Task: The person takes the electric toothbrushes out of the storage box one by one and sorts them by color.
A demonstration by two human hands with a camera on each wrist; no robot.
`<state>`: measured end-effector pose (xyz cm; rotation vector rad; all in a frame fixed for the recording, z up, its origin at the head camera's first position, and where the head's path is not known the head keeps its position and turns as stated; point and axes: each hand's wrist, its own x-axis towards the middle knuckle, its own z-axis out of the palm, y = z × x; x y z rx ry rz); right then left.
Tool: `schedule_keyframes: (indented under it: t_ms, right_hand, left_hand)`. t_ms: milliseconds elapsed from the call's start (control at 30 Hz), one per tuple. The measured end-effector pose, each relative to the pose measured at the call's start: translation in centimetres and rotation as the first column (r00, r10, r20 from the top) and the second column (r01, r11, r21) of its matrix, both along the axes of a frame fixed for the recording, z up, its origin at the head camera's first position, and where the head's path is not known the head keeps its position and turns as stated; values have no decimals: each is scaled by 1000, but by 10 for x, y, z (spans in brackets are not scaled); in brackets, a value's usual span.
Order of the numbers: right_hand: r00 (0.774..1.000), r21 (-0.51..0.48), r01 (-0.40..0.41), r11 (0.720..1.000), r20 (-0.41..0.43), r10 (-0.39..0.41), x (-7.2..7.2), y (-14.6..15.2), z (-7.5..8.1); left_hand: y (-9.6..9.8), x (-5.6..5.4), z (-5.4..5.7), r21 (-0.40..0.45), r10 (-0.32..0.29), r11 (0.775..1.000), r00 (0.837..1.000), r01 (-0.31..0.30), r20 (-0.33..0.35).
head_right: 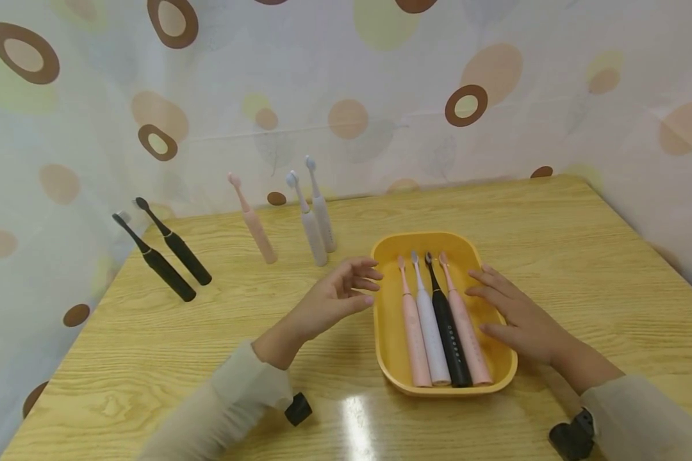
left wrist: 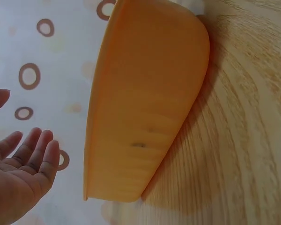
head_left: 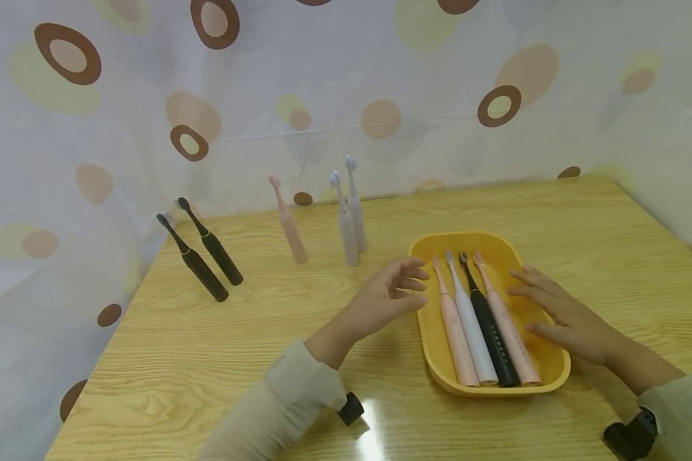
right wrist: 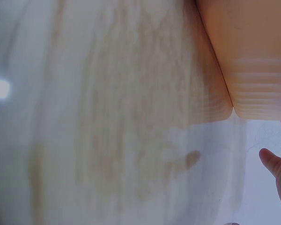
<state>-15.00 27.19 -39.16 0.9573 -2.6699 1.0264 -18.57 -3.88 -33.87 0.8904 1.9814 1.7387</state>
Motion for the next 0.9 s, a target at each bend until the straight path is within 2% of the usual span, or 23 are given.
schedule_keyframes:
  t_ms: [267,467,600,700,900]
  right_hand:
    - [1000,-7,1,1000,8,-1,0,0,0]
    - [1000,-11,-1,1000,5,1,0,0,0]
    - [1000,-13,0,1000,3,0,0,0,0]
    - [1000,-10,2,1000,5,-2,0,0,0]
    - [1000,-10,0,1000,12,1,0,0,1]
  left_hand:
    - [14,3,0,-50,-20,999,1000,21,22]
    - [22,5,2,-92,-11,996,998,17,68]
    - [28,5,3,-82,-14,996,993,23,114]
    - [31,4,3,-70,-2,997,986,14,169]
    - [40,1,4,-90,79,994,951,-54,300]
